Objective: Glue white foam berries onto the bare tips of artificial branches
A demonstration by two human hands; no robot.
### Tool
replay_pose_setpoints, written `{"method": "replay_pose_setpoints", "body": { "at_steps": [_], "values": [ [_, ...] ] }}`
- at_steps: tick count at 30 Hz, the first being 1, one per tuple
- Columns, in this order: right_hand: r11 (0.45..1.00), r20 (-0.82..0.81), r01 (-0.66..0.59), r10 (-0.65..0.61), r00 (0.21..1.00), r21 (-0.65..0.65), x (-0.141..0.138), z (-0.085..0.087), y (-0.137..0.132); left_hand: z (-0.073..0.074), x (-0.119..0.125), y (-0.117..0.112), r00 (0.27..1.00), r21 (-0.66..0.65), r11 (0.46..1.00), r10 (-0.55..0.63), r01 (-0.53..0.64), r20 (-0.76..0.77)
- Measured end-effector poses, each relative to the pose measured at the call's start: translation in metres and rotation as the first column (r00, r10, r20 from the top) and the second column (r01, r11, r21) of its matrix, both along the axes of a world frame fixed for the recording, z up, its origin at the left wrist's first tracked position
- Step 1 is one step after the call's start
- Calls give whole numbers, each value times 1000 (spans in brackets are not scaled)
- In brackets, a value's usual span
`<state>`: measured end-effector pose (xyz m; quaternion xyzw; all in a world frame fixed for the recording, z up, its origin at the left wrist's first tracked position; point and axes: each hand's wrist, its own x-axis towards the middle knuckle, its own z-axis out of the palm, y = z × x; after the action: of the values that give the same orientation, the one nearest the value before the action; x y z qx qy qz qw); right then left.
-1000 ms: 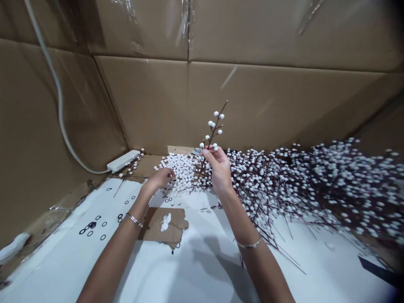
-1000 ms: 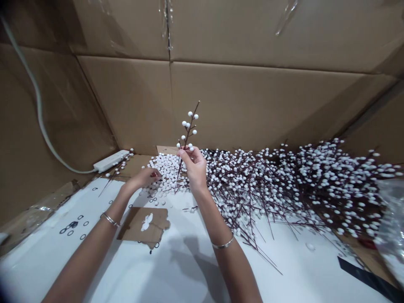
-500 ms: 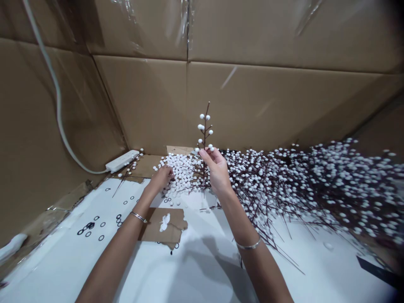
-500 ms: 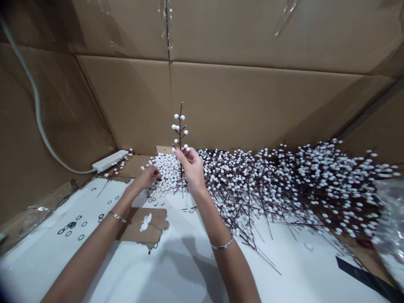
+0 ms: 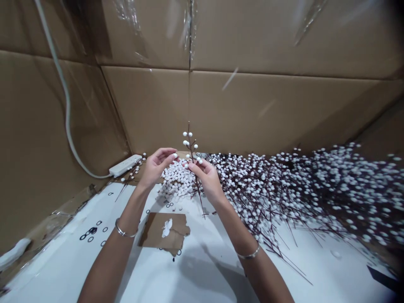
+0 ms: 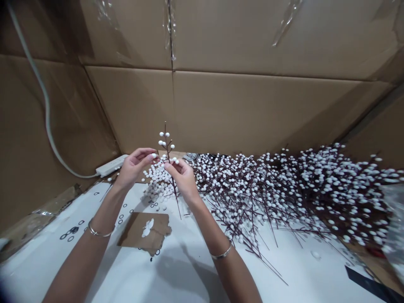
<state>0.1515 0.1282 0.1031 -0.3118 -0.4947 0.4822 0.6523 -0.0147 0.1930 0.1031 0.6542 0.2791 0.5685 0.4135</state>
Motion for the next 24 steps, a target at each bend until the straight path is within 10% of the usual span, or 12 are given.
{"method": "replay_pose_setpoints", "body": {
  "at_steps": [24],
  "values": [
    [987,-11,134,-134,991,87,-2,-3,-1,2,31,-24,973,-107,989,-78,103,218]
  ]
}}
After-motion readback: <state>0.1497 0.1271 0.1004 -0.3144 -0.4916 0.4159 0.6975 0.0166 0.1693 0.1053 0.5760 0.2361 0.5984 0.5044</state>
